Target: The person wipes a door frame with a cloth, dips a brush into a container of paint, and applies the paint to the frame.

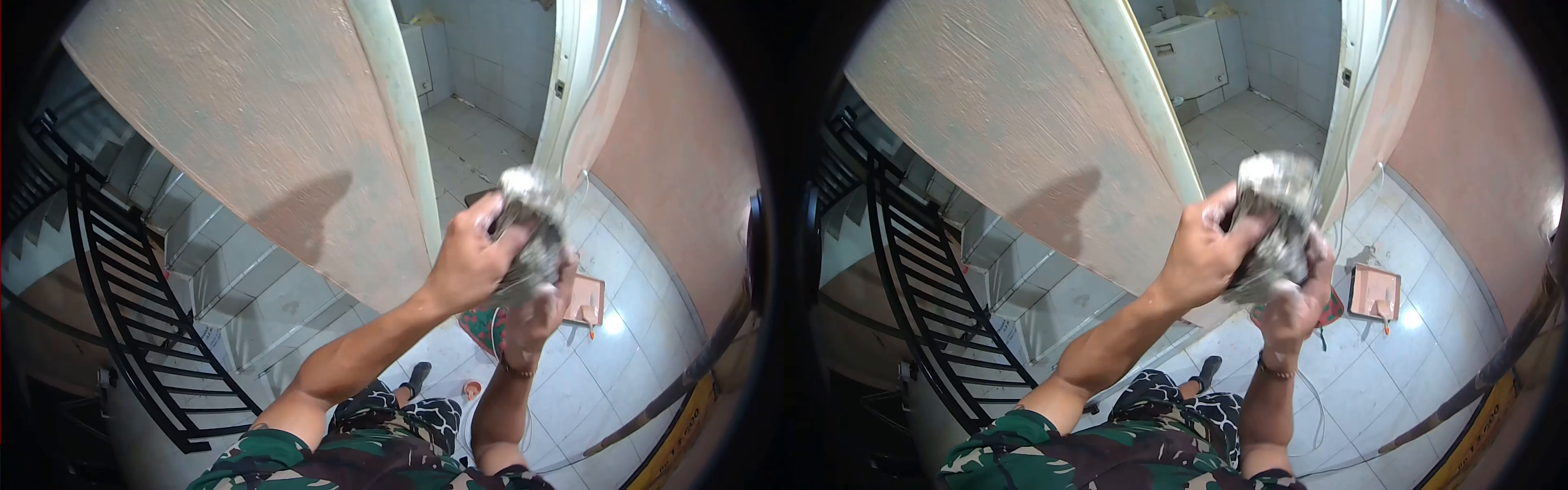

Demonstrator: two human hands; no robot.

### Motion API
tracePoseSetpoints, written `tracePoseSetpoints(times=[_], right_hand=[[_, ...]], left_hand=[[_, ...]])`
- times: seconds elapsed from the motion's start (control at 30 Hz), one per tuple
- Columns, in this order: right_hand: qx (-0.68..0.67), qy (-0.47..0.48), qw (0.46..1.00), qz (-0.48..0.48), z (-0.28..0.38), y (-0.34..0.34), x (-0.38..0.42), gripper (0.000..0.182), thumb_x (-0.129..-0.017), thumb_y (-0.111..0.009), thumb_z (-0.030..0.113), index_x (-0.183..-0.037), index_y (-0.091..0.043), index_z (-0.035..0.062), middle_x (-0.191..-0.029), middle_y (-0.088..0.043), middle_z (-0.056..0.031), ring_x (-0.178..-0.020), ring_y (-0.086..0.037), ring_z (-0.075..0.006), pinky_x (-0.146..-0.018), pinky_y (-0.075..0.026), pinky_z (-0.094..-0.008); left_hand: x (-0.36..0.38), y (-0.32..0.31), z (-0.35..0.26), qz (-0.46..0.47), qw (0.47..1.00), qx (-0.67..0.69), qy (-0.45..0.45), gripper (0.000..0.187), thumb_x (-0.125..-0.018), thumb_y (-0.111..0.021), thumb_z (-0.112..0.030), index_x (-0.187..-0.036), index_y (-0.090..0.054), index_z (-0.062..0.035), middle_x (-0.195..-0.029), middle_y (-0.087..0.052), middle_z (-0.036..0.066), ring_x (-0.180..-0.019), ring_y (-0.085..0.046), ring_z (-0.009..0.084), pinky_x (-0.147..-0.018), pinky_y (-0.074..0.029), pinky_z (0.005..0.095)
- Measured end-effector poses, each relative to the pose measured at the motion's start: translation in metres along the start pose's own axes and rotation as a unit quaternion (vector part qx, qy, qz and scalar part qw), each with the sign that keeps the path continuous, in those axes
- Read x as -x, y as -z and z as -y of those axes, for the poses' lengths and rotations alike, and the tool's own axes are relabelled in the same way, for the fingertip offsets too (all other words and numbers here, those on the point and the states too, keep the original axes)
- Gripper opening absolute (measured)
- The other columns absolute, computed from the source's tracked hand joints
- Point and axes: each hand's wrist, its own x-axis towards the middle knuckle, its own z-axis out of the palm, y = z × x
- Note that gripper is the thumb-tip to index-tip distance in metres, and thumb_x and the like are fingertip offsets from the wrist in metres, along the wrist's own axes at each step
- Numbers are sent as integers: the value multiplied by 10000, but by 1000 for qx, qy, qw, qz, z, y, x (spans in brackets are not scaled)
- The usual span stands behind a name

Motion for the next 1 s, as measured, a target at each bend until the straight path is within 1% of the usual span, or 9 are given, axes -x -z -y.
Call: tracePoseSetpoints(times=[0.1,0.2,0.33,0.57,0.63,0.7,0.77,0.87,1.0], right_hand=[[-92,-151,980,-94,-5,48,41,638,-883,-464,476,-1254,-372,-34,-1160,-507,-150,-1067,-498,-229,-966,-356,-357],[-46,-290,955,-32,-6,60,58,471,-930,-462,310,-1235,-387,-41,-1098,-563,-121,-922,-582,-171,-802,-464,-283],[107,-323,939,44,6,44,45,201,-836,-595,110,-980,-582,-30,-873,-593,-29,-779,-512,-66,-679,-422,-206],[229,-147,961,45,14,17,26,113,-776,-635,56,-849,-569,0,-828,-562,-20,-744,-508,-80,-661,-417,-221],[254,-118,959,52,12,14,17,111,-758,-640,40,-823,-558,2,-873,-561,-53,-786,-524,-116,-712,-420,-243],[271,31,959,78,17,1,7,106,-748,-636,24,-803,-550,-3,-944,-566,-86,-831,-534,-151,-760,-416,-261],[264,32,960,83,20,-12,2,108,-748,-638,26,-788,-543,-4,-917,-584,-95,-806,-549,-172,-758,-427,-278],[263,34,959,100,19,-27,-5,155,-755,-665,87,-797,-546,-4,-807,-603,-85,-703,-534,-119,-668,-442,-269],[215,-53,962,158,13,-42,-17,202,-776,-655,134,-872,-555,-14,-799,-604,-94,-694,-535,-113,-649,-443,-270]], left_hand=[[41,22,41,90,988,-28,125,160,-825,-564,-81,-955,-595,7,-907,-601,67,-831,-533,91,-730,-439,241],[78,26,65,110,983,-77,128,203,-817,-544,-53,-1006,-575,15,-944,-596,60,-862,-528,88,-779,-430,241],[108,21,71,63,978,47,192,386,-791,-500,15,-1173,-450,15,-982,-569,47,-907,-517,110,-846,-417,255],[106,-3,73,-116,968,183,129,664,-763,-462,71,-1337,-144,-32,-1119,-439,138,-1041,-450,154,-895,-393,276],[100,-1,73,-97,980,150,88,637,-769,-438,59,-1351,-194,-28,-1155,-442,149,-1094,-440,178,-946,-357,293],[94,7,77,-17,997,16,71,565,-786,-401,17,-1337,-277,-2,-1202,-441,145,-1134,-425,191,-986,-314,301],[89,9,70,-14,1000,0,9,444,-865,-407,-102,-1291,-360,16,-1226,-444,132,-1154,-416,187,-996,-298,299],[83,20,71,87,981,173,13,591,-897,-502,-411,-1294,-343,-3,-1197,-455,76,-1102,-412,137,-957,-320,282],[68,30,63,45,972,224,59,611,-852,-573,-437,-1271,-383,-34,-1119,-494,37,-1032,-439,105,-924,-341,256]])
